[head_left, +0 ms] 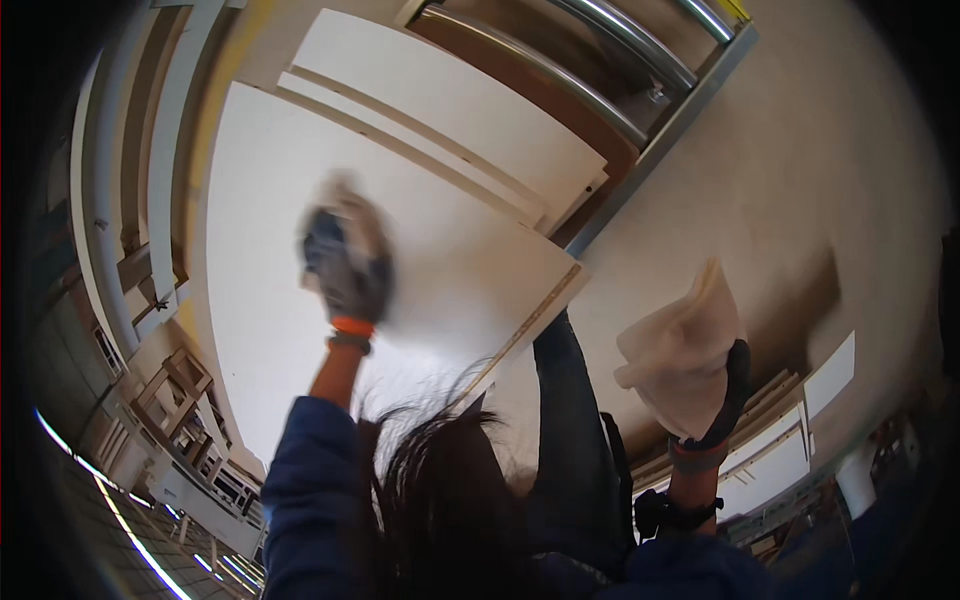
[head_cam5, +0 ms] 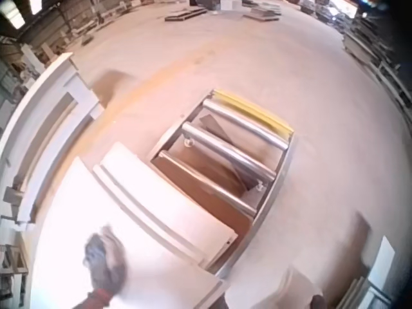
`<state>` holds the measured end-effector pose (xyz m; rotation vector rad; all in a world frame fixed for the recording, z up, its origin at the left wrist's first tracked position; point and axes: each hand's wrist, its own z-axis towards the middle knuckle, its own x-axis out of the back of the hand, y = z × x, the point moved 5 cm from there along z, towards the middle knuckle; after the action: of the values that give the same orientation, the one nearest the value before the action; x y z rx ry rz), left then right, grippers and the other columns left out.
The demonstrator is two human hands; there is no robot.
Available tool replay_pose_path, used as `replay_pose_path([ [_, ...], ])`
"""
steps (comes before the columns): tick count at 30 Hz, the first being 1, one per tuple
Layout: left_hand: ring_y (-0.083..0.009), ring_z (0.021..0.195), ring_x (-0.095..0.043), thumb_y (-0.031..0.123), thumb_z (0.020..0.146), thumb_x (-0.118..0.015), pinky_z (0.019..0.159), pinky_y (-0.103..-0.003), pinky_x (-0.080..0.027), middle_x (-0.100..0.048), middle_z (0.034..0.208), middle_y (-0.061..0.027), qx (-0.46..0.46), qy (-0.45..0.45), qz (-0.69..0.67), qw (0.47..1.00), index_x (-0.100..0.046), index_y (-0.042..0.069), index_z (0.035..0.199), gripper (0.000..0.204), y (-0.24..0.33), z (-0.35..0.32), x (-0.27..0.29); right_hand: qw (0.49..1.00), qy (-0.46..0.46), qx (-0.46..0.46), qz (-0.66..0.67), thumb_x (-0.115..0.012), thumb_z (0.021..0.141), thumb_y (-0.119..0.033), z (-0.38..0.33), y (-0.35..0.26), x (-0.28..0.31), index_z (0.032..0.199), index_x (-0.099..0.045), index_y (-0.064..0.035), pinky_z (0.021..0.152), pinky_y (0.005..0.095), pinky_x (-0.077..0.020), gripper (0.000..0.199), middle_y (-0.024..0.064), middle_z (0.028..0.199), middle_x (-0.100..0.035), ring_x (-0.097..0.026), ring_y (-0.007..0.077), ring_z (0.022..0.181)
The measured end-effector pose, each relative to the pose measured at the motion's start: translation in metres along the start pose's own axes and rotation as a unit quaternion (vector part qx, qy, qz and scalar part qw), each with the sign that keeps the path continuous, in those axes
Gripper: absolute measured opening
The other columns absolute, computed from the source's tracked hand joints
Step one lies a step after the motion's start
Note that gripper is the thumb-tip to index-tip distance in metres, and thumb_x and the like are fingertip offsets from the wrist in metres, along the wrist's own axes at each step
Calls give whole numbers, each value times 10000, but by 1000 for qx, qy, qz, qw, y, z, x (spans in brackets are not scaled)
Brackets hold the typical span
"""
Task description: Cleaning and stacking white furniture panels using a hand scraper and a cloth with cleaning liquid.
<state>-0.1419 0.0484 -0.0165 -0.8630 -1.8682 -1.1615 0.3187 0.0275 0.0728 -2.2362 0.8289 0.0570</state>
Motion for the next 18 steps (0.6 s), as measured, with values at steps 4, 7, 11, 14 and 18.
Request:
replay_pose_path([
  [4,-397,1337,-347,383,893,-539,1140,-481,-169,-463,1364,-247,-51,223,49,972,-456,-28,1332,607,68,52,-7,995,-25,-27,92,-420,1007,-252,-3,1,16,1265,-492,-4,935,348,-452,365,97,1182,-571,-554,184,1069],
  [7,-362,1341,-355,380,847,-586,1138,-537,-129,-469,1371,-204,-209,86,49,973,-495,14,1310,597,168,31,-44,990,-28,-38,135,-436,1000,-214,-13,10,8,1268,-495,-6,927,336,-454,345,97,1181,-574,-554,174,1071],
  [11,-325,1311,-393,323,753,-668,1112,-575,-192,-478,1355,-158,-394,-110,27,912,-502,96,1331,642,209,-37,-83,989,-8,-10,148,-463,986,-190,-34,3,-6,1269,-498,-6,937,331,-449,339,91,1177,-579,-558,175,1069],
  [14,-273,1344,-358,367,731,-667,1109,-602,-175,-452,1379,-99,-488,-171,34,855,-526,172,1311,628,185,-83,-81,998,-28,42,46,-478,981,-191,-49,5,0,1272,-494,-4,952,337,-442,346,89,1190,-574,-553,180,1080],
  [18,-217,1346,-369,375,799,-592,1146,-509,-229,-406,1431,38,-539,-251,207,777,-408,316,1398,630,63,-179,-104,997,3,-13,79,-424,986,-378,-68,45,19,1318,-468,-15,972,413,-461,494,150,1272,-554,-574,262,1109],
])
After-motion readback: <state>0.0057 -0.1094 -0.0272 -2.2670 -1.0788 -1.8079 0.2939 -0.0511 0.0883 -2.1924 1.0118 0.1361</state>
